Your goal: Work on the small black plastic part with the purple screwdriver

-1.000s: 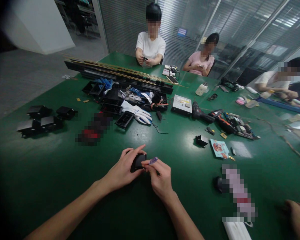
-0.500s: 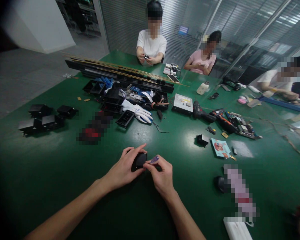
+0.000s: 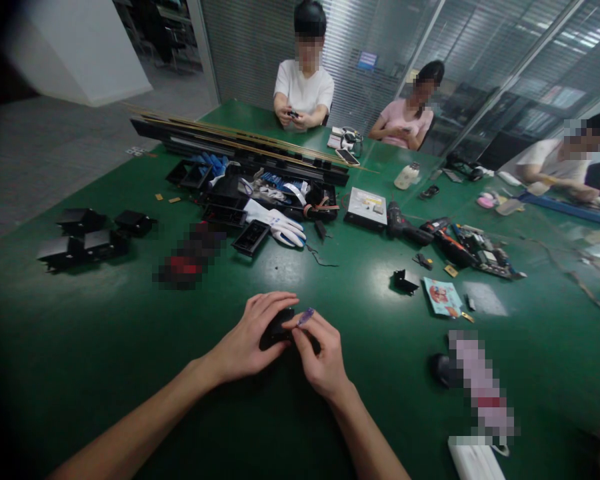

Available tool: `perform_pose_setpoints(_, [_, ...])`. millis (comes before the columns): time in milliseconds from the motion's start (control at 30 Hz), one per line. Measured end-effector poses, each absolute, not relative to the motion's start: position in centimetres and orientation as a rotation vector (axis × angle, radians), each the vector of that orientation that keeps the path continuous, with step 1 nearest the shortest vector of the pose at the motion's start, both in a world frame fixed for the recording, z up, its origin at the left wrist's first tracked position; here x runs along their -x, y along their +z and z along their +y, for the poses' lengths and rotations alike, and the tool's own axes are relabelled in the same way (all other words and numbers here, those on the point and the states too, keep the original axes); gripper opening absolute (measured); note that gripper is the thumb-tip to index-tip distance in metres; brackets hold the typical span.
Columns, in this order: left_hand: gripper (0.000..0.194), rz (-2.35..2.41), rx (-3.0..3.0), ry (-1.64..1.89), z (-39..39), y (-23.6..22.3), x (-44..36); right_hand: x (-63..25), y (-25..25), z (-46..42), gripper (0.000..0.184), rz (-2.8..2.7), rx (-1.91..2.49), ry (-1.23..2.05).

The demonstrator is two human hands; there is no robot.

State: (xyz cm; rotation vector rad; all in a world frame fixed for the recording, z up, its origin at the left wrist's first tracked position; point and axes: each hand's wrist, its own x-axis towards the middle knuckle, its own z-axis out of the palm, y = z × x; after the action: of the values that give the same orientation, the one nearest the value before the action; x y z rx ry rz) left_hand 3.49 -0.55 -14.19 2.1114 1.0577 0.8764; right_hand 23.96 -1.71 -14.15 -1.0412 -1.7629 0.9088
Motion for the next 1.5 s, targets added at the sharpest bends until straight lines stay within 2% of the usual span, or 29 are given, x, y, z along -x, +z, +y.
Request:
perform_pose_setpoints(267, [0.037,0.904,-1.98,1.095,-0.9,-14.0,-3.6,-24.0,-13.9,-1.5,0.019,-1.785,0.982,0.915])
perform_pose_setpoints(700, [0.006,0.845,-1.534,1.247,-0.9,-14.9,-4.9,-24.3,-13.6,-1.8,0.008,-1.763,1.092,1.006])
perform_pose_setpoints(833, [0.005,0.864,-1.588,1.274,-1.0,-14.4,-4.8,-23.7,-13.9,-1.7,0.005,-1.692,1.138,1.003])
perform_pose_setpoints(967, [0.007,0.855,-1.606,1.23,-1.4,-13.9,-5.0,-23.1,-14.8,-1.9,0.011,-1.587,1.126,0.985])
perform_pose_setpoints(1267, [0.028,0.809,-1.704,1.188,-2.0,-14.0,-5.5,-23.8,-15.0,-2.6,0.012,-1.646,1.114,0.844])
perform_pose_setpoints(1400, [0.019,0.828,-1.636,1.25,-2.0,-14.2,-5.7,-23.6,-14.4,-2.7,0.018,-1.721,1.086,0.878])
perform_pose_setpoints(1500, [0.011,0.857,-1.587,1.281,-2.1,-14.1,-5.8,-23.5,-13.9,-2.7,0.015,-1.745,1.05,0.938])
